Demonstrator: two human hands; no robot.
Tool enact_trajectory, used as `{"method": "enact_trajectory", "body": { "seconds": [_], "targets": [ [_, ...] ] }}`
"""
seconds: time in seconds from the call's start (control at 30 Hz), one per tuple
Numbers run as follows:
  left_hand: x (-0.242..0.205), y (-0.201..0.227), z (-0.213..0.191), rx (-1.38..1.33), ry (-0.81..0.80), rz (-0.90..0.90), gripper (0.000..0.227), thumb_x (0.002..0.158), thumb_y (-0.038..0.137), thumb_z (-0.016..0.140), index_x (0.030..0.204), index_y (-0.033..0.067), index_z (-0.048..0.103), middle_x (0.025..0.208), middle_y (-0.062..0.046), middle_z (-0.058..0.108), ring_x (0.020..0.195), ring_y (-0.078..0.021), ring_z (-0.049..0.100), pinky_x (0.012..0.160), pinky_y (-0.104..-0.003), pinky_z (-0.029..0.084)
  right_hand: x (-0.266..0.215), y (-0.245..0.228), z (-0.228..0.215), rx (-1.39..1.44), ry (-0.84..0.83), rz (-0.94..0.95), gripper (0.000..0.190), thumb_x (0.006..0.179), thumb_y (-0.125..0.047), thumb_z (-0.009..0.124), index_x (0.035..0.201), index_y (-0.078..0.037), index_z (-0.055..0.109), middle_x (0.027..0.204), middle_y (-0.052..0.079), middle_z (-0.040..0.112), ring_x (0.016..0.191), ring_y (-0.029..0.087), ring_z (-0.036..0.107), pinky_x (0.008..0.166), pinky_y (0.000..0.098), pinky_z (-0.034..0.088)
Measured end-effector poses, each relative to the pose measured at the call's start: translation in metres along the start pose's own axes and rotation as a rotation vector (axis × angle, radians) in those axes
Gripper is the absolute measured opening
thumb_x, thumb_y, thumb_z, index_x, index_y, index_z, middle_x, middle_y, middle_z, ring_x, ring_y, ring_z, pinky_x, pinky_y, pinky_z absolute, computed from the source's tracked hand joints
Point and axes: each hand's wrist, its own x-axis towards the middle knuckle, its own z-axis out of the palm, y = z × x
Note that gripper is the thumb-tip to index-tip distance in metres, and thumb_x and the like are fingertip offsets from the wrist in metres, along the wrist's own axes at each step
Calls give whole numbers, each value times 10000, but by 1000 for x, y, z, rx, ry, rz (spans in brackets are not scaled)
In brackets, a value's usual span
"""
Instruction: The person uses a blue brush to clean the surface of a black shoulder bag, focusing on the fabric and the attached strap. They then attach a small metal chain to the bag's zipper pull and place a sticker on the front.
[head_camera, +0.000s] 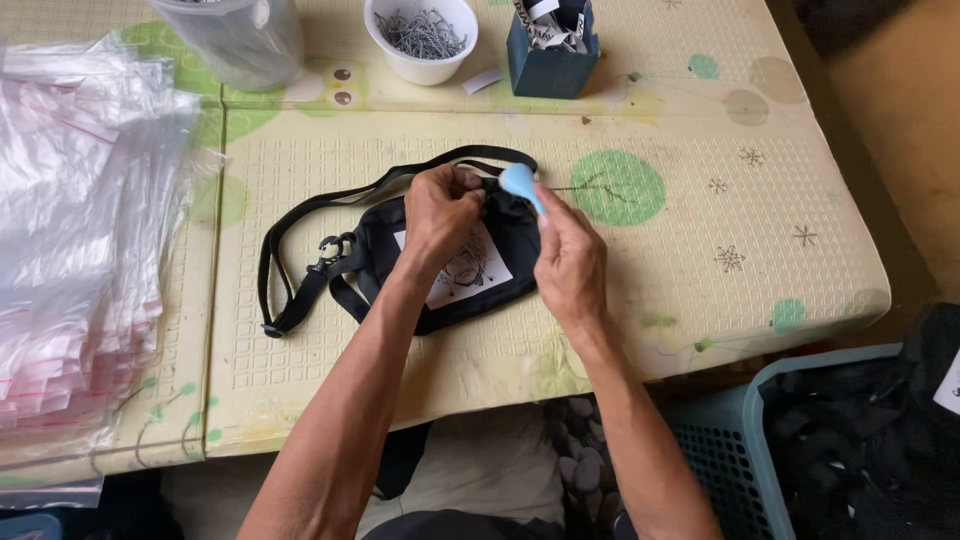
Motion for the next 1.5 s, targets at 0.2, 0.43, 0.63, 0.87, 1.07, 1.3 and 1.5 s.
{"method": "enact_trajectory", "body": {
  "seconds": [0.2,0.43,0.63,0.87,1.07,1.3,1.5],
  "targets": [
    [1,0,-2,25,0,-18,168,759,145,713,917,137,770,632,-35,721,760,-268,763,816,-408,564,17,17,-2,-320,-49,25,347,985,-127,599,1285,-226,743,950,120,703,840,367,726,741,521,590],
    [1,-1,-3,-48,-17,-6,174,783,113,714,948,98,767,678,-50,737,694,-205,763,800,-372,566,8,11,-5,-239,-213,-21,378,1042,-197,548,1395,-275,656,948,137,651,911,448,687,755,585,572],
    [-5,0,-3,-38,36,26,140,831,130,730,957,87,772,696,-61,741,717,-224,770,798,-391,567,10,-38,-61,-536,-304,117,352,1039,-195,527,1320,-258,729,867,95,636,815,374,718,722,547,584],
    [-11,5,-5,-34,16,143,426,733,254,882,1070,29,751,836,-90,746,829,-230,755,811,-385,586,-11,-12,-37,-256,-187,-42,370,1034,-151,547,1367,-229,690,893,140,620,879,442,677,747,538,558],
    [-9,0,8,76,115,109,310,731,241,836,993,96,759,785,-34,731,830,-241,749,792,-393,582,-34,7,-29,-169,-124,-29,368,1017,-106,583,1350,-191,715,880,151,633,869,413,686,752,481,558],
    [-11,8,18,236,97,67,394,710,322,786,1059,161,694,763,36,736,886,-278,745,838,-445,572,-40,6,-24,-108,-43,-51,347,1022,-61,582,1331,-142,717,1096,157,729,1005,376,709,857,449,565],
    [-8,-3,12,161,80,101,365,780,205,739,1116,110,635,840,-31,788,925,-360,742,850,-511,551,-39,12,-23,-85,-43,-44,326,1023,-83,590,1310,-145,731,1093,160,746,1015,368,714,846,450,569]
  ]
}}
